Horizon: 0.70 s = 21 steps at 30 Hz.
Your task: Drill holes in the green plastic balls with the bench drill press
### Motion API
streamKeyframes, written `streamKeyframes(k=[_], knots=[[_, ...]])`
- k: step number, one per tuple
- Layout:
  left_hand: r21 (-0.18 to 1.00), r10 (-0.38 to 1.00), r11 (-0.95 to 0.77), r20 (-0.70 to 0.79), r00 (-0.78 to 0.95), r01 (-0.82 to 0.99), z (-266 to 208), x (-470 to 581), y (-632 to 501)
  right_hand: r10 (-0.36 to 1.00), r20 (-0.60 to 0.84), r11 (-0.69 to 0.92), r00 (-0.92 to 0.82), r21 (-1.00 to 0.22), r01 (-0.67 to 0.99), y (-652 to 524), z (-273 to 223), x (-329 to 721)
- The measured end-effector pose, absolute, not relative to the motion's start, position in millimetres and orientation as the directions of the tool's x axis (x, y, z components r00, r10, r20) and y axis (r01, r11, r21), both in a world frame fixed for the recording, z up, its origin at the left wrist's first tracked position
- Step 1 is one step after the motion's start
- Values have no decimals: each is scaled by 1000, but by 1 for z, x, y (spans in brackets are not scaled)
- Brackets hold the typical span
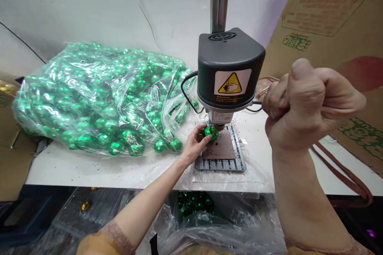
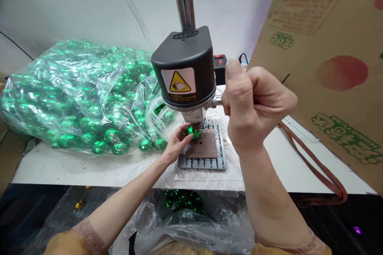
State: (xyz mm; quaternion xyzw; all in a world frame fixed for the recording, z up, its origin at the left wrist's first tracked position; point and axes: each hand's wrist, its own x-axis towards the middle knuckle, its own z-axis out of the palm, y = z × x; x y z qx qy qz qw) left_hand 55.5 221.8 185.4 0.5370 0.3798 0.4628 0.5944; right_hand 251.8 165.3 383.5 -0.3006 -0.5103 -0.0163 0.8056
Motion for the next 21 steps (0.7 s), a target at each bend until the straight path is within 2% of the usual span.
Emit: streamKeyframes(k=[9,21], knots=[[997,942,-5,33,334,-82,180,57,221,280,823,814,494,-477,332,166,385,250],[992,939,-116,95,331,42,176,61,208,280,828,816,486,-472,333,166,385,250]])
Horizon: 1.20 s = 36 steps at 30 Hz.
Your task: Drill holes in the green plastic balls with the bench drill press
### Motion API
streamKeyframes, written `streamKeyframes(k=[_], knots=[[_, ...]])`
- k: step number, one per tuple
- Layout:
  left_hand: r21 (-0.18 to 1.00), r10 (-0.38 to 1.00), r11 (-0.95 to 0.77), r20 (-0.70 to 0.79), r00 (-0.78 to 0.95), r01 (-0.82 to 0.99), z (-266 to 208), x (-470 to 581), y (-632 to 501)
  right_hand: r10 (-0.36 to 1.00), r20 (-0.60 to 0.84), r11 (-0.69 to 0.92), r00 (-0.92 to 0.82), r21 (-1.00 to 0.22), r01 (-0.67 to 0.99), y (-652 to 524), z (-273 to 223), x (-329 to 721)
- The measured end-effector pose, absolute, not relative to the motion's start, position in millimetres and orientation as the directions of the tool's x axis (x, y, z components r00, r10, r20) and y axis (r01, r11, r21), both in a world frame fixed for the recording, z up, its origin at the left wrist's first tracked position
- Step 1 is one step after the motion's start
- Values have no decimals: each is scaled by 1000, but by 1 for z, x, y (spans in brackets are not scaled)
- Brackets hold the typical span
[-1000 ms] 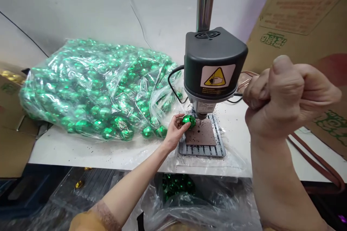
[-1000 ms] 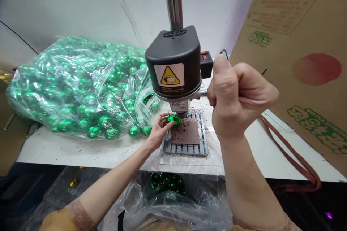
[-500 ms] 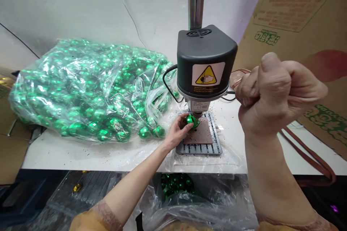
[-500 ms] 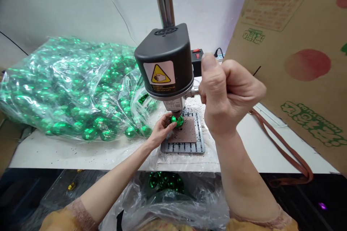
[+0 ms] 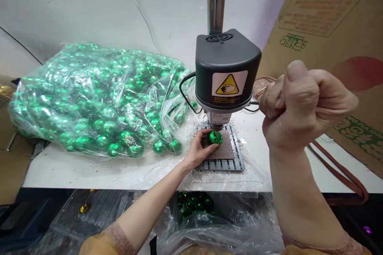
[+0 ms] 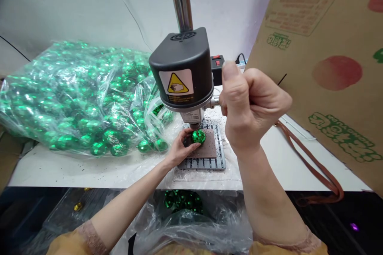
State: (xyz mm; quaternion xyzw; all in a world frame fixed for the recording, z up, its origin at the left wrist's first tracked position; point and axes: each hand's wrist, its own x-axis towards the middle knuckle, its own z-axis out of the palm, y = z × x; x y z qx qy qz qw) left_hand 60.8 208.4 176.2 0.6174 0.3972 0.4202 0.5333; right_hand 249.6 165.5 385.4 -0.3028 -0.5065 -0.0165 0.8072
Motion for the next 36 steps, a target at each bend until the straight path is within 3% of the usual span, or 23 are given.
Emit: streamKeyframes(k=[5,16,23,27,36], knots=[[987,901,-149,158,405,-52,176,65,200,276,831,825,483,-463,326,167,385,251],[985,891,-166,168,421,-43,175,65,203,231,840,819,491,-441,368,167,376,252],[986,889,-165,166,427,-39,176,65,202,105,856,821,506,-361,442,162,358,246],[985,889,-171,168,425,-31,175,64,202,108,866,833,488,-346,431,162,351,250],[982,880,-183,181,439,-37,175,62,202,2,925,886,381,-178,428,166,356,253]])
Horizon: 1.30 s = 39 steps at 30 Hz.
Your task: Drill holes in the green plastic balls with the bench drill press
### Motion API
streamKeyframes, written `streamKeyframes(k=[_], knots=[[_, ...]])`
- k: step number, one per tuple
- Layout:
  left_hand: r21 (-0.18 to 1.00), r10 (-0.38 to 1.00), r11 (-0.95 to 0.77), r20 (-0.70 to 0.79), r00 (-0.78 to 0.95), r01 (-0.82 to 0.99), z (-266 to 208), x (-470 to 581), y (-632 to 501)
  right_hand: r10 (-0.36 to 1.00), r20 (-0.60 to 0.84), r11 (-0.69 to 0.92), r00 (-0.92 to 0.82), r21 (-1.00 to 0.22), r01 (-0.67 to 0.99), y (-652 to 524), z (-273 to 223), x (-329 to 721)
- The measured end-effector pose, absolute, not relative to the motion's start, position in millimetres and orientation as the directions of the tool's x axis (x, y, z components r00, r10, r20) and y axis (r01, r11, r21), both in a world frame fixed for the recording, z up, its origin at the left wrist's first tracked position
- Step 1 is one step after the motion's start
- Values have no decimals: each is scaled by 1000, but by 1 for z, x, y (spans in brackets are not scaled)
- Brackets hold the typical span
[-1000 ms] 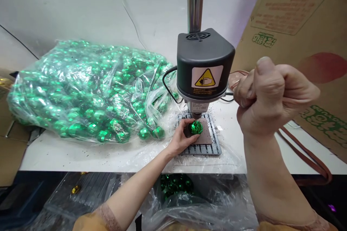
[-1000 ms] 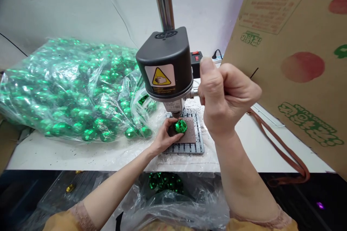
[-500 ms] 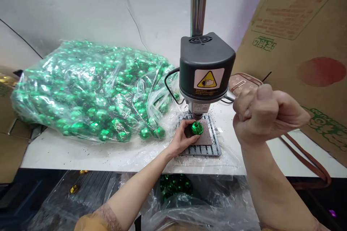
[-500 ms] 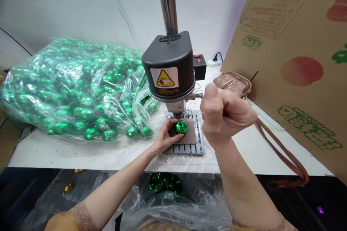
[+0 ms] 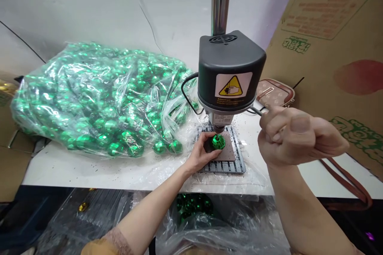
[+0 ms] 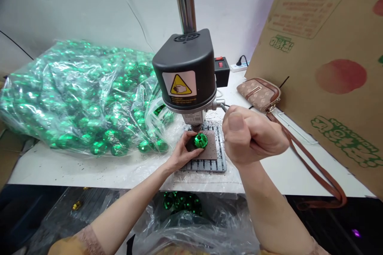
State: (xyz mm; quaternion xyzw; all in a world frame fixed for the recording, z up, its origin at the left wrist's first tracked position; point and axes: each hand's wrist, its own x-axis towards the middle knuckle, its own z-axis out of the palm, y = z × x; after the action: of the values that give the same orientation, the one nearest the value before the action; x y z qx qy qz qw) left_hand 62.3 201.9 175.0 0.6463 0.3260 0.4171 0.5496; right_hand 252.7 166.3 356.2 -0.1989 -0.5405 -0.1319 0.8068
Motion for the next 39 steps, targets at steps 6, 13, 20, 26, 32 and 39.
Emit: streamKeyframes(k=[6,13,20,26,32,39], knots=[[984,886,-176,170,431,-26,173,62,202,17,947,871,319,-171,460,163,352,257],[973,870,-227,223,440,-44,166,62,204,8,972,903,234,-107,417,161,343,262],[962,859,-270,258,441,-37,161,61,205,9,974,922,227,-96,375,159,337,262],[960,862,-277,263,434,-32,162,62,205,-8,982,932,191,-62,358,160,333,263],[963,870,-270,249,425,-12,162,63,205,10,981,922,194,-85,379,157,320,263],[973,886,-232,220,408,-22,173,65,201,153,932,873,328,-283,397,155,362,253]])
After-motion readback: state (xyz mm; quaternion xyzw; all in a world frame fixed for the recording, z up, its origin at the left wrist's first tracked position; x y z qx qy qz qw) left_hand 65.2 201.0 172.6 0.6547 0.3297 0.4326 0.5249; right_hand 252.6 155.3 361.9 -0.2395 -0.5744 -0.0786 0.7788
